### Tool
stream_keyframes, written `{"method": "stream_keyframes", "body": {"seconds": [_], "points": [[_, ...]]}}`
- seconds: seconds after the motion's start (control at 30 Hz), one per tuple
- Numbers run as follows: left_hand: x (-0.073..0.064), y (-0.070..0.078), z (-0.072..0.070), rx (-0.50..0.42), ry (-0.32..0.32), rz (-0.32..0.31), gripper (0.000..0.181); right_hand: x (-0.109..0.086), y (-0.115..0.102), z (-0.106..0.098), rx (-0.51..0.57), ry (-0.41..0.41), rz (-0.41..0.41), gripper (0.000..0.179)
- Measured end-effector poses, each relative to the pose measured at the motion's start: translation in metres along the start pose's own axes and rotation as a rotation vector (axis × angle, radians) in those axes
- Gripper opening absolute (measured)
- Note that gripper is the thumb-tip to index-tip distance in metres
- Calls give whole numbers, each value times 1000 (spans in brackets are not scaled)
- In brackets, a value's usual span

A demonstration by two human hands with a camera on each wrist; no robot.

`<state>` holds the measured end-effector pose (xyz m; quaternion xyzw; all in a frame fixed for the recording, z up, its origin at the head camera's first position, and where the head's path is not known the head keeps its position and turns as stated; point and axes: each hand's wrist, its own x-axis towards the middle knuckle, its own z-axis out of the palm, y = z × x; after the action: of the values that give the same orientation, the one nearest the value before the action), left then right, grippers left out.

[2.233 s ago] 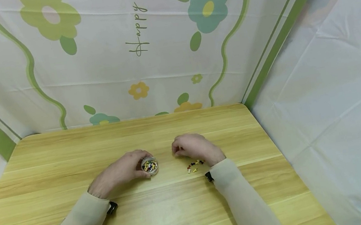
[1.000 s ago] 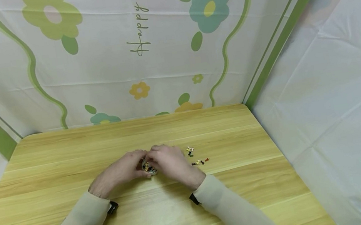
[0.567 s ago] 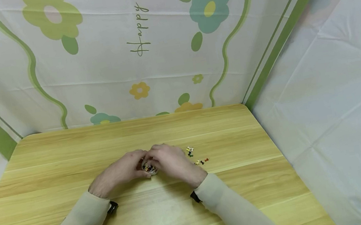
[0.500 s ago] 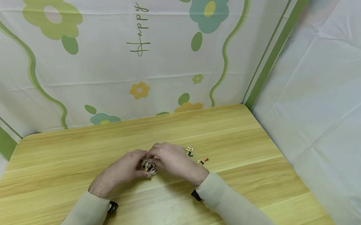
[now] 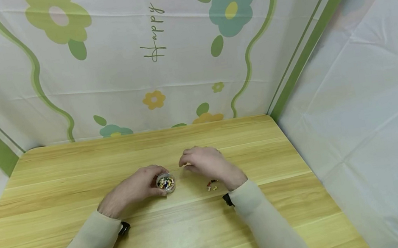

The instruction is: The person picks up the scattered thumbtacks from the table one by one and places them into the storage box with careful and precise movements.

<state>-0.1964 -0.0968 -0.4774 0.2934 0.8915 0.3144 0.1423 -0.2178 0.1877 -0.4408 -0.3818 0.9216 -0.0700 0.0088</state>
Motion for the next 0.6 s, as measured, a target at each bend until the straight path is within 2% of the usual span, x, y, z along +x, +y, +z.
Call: {"method": "stream_keyframes", "body": {"seconds": [0.2,0.6], "points": [[0,0,0,3,-6,-10,54,-6,15,-5,23,-41,71,22],[1,0,1,1,-6,-18,53,-16,38,-4,20,-103,146,22]]}}
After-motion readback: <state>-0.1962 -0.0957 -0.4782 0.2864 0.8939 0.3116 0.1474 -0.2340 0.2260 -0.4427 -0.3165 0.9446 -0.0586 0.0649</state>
